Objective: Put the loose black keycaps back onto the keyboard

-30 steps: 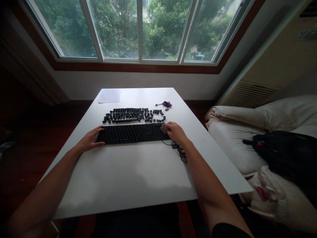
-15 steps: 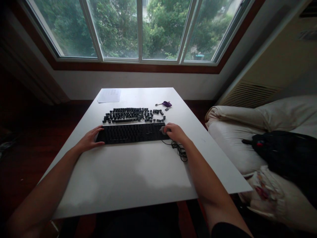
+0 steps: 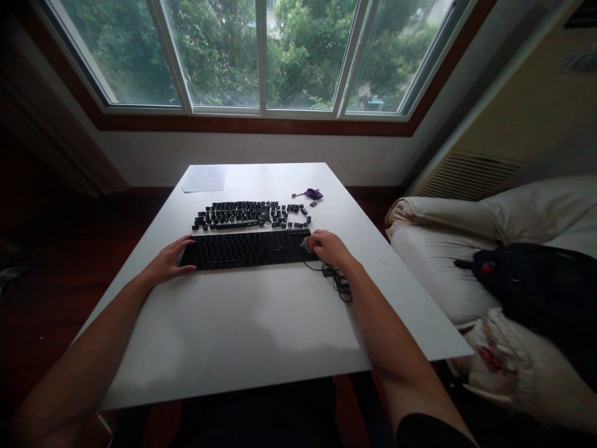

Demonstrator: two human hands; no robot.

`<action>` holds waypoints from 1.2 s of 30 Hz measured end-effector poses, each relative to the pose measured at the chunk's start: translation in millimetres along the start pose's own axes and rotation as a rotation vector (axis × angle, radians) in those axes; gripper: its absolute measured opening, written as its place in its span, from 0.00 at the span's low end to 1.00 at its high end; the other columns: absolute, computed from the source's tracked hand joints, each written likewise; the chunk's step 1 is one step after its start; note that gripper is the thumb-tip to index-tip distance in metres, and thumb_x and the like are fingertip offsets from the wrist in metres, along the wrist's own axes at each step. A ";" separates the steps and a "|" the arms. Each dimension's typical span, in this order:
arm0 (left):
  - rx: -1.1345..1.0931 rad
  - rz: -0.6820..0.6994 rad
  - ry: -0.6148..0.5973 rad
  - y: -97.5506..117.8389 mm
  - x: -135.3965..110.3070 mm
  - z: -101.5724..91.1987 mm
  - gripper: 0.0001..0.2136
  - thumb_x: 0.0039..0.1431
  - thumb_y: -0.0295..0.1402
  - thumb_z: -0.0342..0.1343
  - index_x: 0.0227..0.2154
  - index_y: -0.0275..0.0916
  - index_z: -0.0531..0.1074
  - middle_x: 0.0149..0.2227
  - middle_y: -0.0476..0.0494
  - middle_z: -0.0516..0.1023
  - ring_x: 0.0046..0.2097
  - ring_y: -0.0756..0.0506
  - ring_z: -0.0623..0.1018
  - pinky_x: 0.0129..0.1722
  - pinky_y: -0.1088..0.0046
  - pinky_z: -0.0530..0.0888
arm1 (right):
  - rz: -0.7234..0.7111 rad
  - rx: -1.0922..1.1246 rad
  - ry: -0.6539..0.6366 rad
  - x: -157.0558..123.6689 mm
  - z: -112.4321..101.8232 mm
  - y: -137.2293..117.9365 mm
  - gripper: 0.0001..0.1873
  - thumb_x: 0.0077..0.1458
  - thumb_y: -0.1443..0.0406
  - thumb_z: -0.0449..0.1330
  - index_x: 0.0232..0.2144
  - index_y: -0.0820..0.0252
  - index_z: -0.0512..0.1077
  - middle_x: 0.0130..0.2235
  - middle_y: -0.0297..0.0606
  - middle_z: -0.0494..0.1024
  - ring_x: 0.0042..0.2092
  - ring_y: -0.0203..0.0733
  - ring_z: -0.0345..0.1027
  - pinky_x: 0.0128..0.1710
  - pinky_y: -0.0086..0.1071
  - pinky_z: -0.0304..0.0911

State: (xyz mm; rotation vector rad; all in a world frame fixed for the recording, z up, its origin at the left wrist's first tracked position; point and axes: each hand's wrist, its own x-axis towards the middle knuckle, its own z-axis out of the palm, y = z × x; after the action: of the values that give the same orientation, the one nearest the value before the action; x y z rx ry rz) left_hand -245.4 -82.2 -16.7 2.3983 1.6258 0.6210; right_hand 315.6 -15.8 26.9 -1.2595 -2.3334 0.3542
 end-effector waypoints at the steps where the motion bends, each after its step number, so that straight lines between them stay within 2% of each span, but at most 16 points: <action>1: 0.004 0.002 0.000 -0.2 0.2 0.1 0.41 0.50 0.60 0.61 0.64 0.44 0.62 0.70 0.36 0.57 0.68 0.31 0.61 0.66 0.48 0.61 | -0.005 0.011 -0.016 -0.1 0.0 0.3 0.10 0.43 0.73 0.54 0.25 0.56 0.73 0.36 0.35 0.76 0.39 0.42 0.70 0.42 0.34 0.63; 8: 0.015 0.018 -0.002 -0.6 0.6 0.1 0.41 0.51 0.60 0.60 0.64 0.43 0.61 0.70 0.36 0.56 0.68 0.32 0.61 0.67 0.49 0.61 | -0.014 0.034 0.020 0.4 1.1 3.2 0.10 0.42 0.73 0.54 0.25 0.57 0.74 0.35 0.36 0.75 0.39 0.41 0.69 0.42 0.33 0.61; 17: 0.010 0.018 0.003 -2.1 0.2 0.7 0.42 0.50 0.62 0.59 0.64 0.44 0.62 0.69 0.37 0.58 0.68 0.31 0.62 0.66 0.48 0.61 | -0.014 0.132 -0.033 -0.4 0.0 6.0 0.09 0.43 0.73 0.54 0.23 0.58 0.73 0.34 0.35 0.75 0.35 0.40 0.68 0.39 0.33 0.60; 21: 0.014 0.026 0.002 -3.6 0.0 0.9 0.42 0.51 0.61 0.60 0.64 0.44 0.61 0.70 0.37 0.57 0.68 0.31 0.61 0.66 0.48 0.61 | 0.032 0.189 -0.032 -0.6 2.3 10.2 0.08 0.44 0.72 0.54 0.23 0.58 0.72 0.33 0.35 0.75 0.34 0.39 0.68 0.38 0.33 0.59; 25: 0.014 0.023 -0.001 -3.8 -0.1 0.9 0.42 0.51 0.60 0.61 0.64 0.44 0.61 0.70 0.37 0.57 0.67 0.31 0.62 0.66 0.49 0.62 | 0.074 0.157 0.022 -0.8 5.2 12.1 0.09 0.44 0.72 0.54 0.24 0.58 0.73 0.33 0.35 0.75 0.35 0.39 0.68 0.38 0.33 0.59; 36: 0.023 0.016 -0.003 -5.3 0.0 2.0 0.42 0.51 0.59 0.61 0.65 0.44 0.60 0.70 0.37 0.56 0.68 0.31 0.62 0.66 0.49 0.62 | 0.041 0.110 0.021 0.2 6.0 10.1 0.09 0.43 0.73 0.54 0.24 0.58 0.73 0.33 0.34 0.75 0.34 0.38 0.67 0.37 0.32 0.58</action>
State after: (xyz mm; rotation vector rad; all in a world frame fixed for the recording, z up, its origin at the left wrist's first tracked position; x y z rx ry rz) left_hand -248.9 -80.0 -20.5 2.4292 1.6228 0.6039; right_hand 319.6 -10.1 17.4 -1.2538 -2.2414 0.4742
